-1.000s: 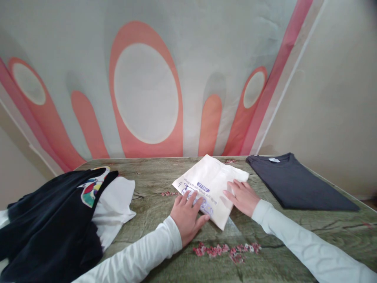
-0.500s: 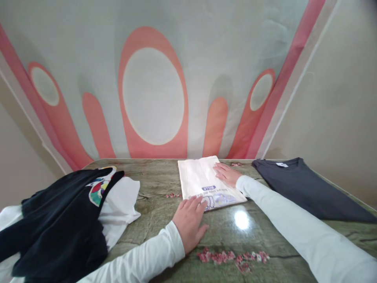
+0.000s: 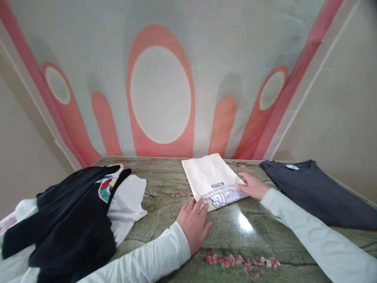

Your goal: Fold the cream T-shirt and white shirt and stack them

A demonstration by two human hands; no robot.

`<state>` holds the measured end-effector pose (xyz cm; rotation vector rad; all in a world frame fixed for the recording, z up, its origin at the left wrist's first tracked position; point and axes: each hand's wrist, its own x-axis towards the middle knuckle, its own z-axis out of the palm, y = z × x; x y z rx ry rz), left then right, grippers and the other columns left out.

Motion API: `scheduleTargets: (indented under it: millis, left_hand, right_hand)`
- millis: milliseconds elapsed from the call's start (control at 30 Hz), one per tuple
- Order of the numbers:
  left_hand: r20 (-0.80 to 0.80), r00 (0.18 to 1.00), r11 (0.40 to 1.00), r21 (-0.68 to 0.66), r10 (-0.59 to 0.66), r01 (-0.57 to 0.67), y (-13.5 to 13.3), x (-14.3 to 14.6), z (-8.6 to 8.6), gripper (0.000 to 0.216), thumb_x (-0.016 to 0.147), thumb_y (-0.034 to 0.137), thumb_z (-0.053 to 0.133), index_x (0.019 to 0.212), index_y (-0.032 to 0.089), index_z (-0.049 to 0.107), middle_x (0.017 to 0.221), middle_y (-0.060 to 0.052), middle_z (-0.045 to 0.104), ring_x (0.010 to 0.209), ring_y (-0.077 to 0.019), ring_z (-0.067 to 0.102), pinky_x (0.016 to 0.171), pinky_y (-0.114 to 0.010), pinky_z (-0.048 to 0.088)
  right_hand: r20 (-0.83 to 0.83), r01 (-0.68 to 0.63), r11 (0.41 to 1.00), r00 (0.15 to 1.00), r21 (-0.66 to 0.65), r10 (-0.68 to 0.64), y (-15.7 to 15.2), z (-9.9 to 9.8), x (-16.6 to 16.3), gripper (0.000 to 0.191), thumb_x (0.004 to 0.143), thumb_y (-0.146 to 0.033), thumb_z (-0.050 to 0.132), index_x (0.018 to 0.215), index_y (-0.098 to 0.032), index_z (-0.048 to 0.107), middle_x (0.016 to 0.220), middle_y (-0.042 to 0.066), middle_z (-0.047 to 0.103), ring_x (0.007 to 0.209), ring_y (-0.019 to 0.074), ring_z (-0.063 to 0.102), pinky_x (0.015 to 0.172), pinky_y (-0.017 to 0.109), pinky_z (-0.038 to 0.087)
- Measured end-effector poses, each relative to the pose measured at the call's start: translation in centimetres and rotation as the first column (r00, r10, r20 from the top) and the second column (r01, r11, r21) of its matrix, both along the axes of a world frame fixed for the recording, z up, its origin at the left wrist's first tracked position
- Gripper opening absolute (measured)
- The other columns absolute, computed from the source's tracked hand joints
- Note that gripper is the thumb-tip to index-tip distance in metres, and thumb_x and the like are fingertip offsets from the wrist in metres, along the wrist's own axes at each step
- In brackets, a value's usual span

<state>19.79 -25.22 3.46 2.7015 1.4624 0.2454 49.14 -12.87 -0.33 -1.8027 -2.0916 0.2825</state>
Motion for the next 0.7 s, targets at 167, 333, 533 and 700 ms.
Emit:
scheduleTargets:
  millis: [167,333,533,700]
  left_hand:
    - [-0.055,0.997,0.998,-0.033,-0.063,0.061,-2.1,0.8,0.9,0.038,0.080,0.032,0.047,0.115,0.017,0.047,0.128,-0.012,0.040,0.112,-0.0290,0.042,0.088,-0.045,0.040]
    - [-0.019,0.985,0.983,-0.075,-0.169,0.167,-3.9,1.3,0.7,0.038,0.081,0.036,0.047,0.114,0.018,0.047,0.128,-0.011,0.041,0.112,-0.0275,0.042,0.090,-0.044,0.038]
    - [0.131,0.902,0.906,-0.049,-0.411,0.420,-2.9,1.6,-0.6,0.038,0.080,0.035,0.047,0.116,0.022,0.046,0.125,-0.005,0.046,0.115,-0.0213,0.041,0.096,-0.038,0.034]
    - [0.136,0.949,0.958,0.081,-0.285,0.276,4.4,-0.4,-1.2,0.034,0.081,0.023,0.046,0.114,0.018,0.048,0.122,-0.008,0.049,0.113,-0.0202,0.044,0.095,-0.036,0.035]
  right_hand:
    - [-0.171,0.055,0.987,0.982,-0.153,-0.081,-3.0,-0.2,1.3,0.049,0.074,-0.032,0.053,0.117,-0.011,0.044,0.090,0.012,0.061,0.068,0.0187,0.060,0.062,0.031,0.047]
    - [-0.374,0.102,0.990,0.918,-0.099,-0.132,-1.1,-1.9,2.5,0.038,0.074,-0.023,0.050,0.110,-0.012,0.046,0.096,0.012,0.058,0.068,0.0160,0.060,0.059,0.030,0.049]
    - [-0.204,0.177,0.948,0.971,0.266,-0.124,2.1,-3.2,4.1,0.029,0.074,-0.020,0.049,0.102,-0.015,0.053,0.102,0.010,0.056,0.090,0.0189,0.055,0.085,0.035,0.042]
    - [-0.170,0.227,0.908,0.970,0.352,-0.176,3.0,-2.3,4.4,0.027,0.073,-0.022,0.050,0.099,-0.013,0.055,0.097,0.011,0.053,0.081,0.0195,0.055,0.084,0.035,0.042]
